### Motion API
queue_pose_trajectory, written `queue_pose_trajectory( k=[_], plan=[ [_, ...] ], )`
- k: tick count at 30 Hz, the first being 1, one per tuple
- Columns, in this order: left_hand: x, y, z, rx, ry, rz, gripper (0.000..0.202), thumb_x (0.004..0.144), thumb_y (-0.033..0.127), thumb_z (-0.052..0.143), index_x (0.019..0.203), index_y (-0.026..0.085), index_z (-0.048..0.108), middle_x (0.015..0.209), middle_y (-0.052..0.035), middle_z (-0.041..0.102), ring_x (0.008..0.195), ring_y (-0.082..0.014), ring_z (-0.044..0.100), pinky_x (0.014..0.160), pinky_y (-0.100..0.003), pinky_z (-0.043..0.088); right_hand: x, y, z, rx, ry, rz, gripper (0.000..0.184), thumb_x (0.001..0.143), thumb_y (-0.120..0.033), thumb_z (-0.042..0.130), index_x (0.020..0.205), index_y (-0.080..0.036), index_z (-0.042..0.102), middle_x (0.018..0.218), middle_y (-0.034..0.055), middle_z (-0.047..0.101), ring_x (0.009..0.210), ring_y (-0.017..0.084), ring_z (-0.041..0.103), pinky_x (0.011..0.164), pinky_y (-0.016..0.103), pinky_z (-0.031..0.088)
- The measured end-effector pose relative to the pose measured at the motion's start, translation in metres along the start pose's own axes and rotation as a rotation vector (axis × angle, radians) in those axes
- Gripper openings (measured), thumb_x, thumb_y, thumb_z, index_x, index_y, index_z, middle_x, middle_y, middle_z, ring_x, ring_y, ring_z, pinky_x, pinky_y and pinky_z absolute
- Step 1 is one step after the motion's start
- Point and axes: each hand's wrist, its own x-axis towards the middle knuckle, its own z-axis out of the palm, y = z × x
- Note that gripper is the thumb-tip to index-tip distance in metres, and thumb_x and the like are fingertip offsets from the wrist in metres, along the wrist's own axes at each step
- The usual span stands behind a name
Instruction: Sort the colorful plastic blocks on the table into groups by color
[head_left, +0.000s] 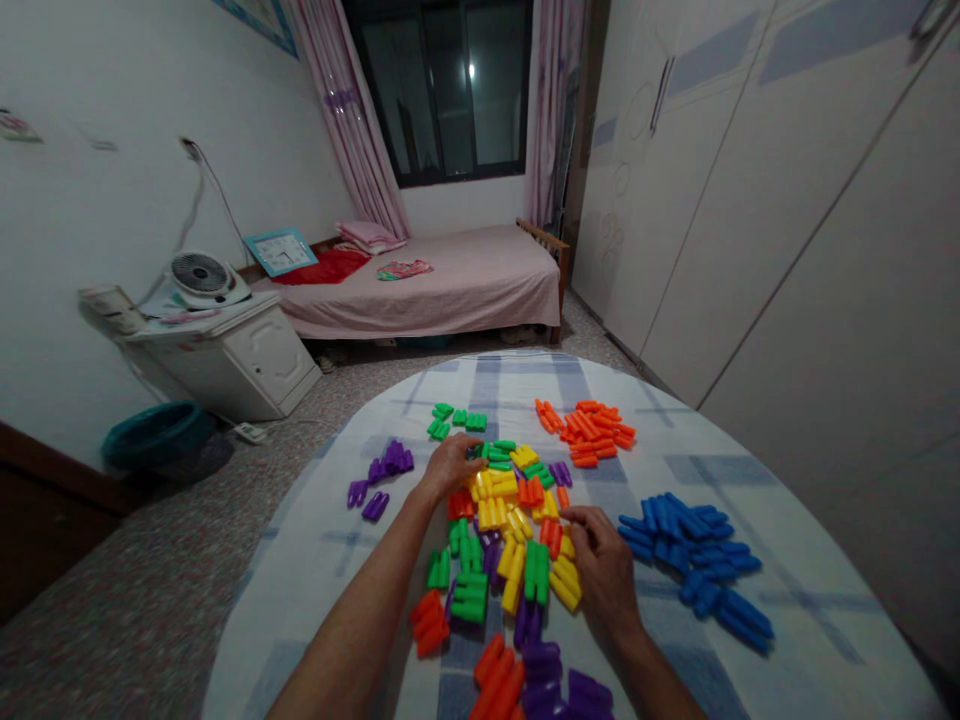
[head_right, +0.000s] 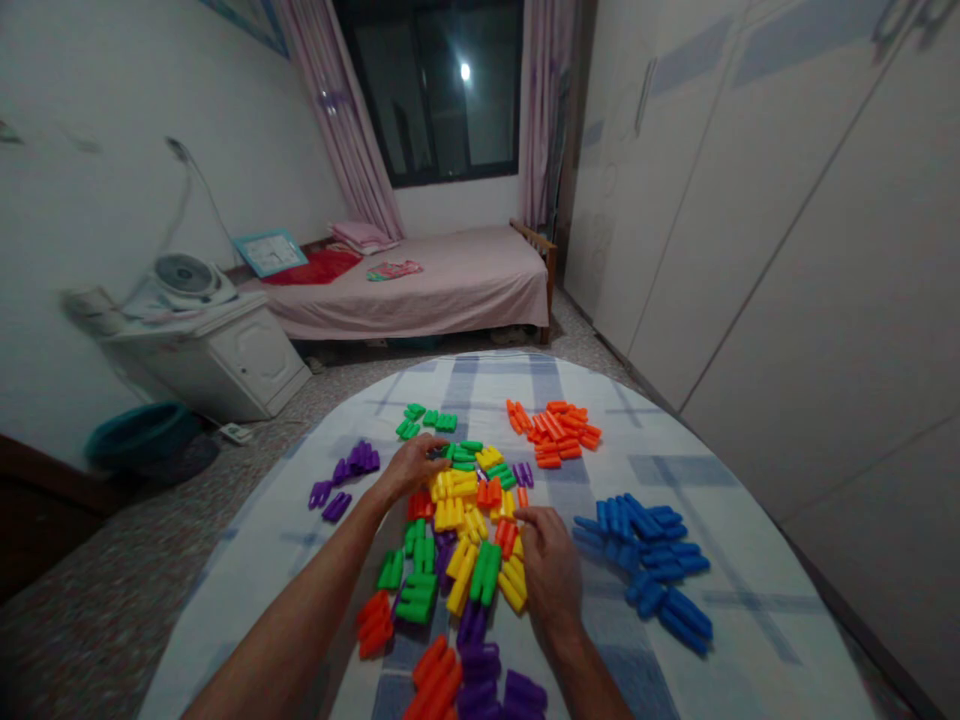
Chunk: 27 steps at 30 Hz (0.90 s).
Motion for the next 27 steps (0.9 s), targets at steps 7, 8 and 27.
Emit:
queue_pose_trajectory(
  k=[7, 8, 27],
  plan=[
    [0.014, 0.005, 0.001, 0.016, -0.064, -0.040, 0.043, 0.069, 0.031, 0.066, 0.110, 0.017, 0.062, 0.100, -0.0035, 0.061, 0.087, -0.0160, 0.058, 0.078, -0.026, 0.045, 0.000, 0.000, 0.000, 0.006, 0.000, -0.016, 0.022, 0.084, -0.022, 0.040, 0.088, -0.020, 0.062, 0.091, 0.0048, 0.063, 0.088, 0.020, 0.058, 0.078, 0.031, 0.043],
    [0.015, 0.005, 0.000, 0.022, -0.055, -0.056, 0.043, 0.068, 0.031, 0.066, 0.108, 0.016, 0.061, 0.099, -0.0040, 0.061, 0.087, -0.0166, 0.058, 0.078, -0.027, 0.046, 0.000, 0.000, 0.000, 0.007, 0.002, -0.018, 0.022, 0.084, -0.022, 0.040, 0.088, -0.020, 0.062, 0.091, 0.0052, 0.063, 0.088, 0.020, 0.058, 0.078, 0.031, 0.043],
    [-0.033, 0.005, -0.017, 0.026, -0.154, 0.027, 0.052, 0.074, 0.046, 0.063, 0.118, 0.019, 0.060, 0.121, -0.0102, 0.057, 0.110, -0.0236, 0.054, 0.098, -0.034, 0.039, 0.000, -0.002, 0.000, -0.002, -0.005, -0.023, 0.023, 0.083, -0.022, 0.040, 0.087, -0.020, 0.062, 0.091, 0.0055, 0.064, 0.087, 0.020, 0.058, 0.078, 0.031, 0.043]
  ],
)
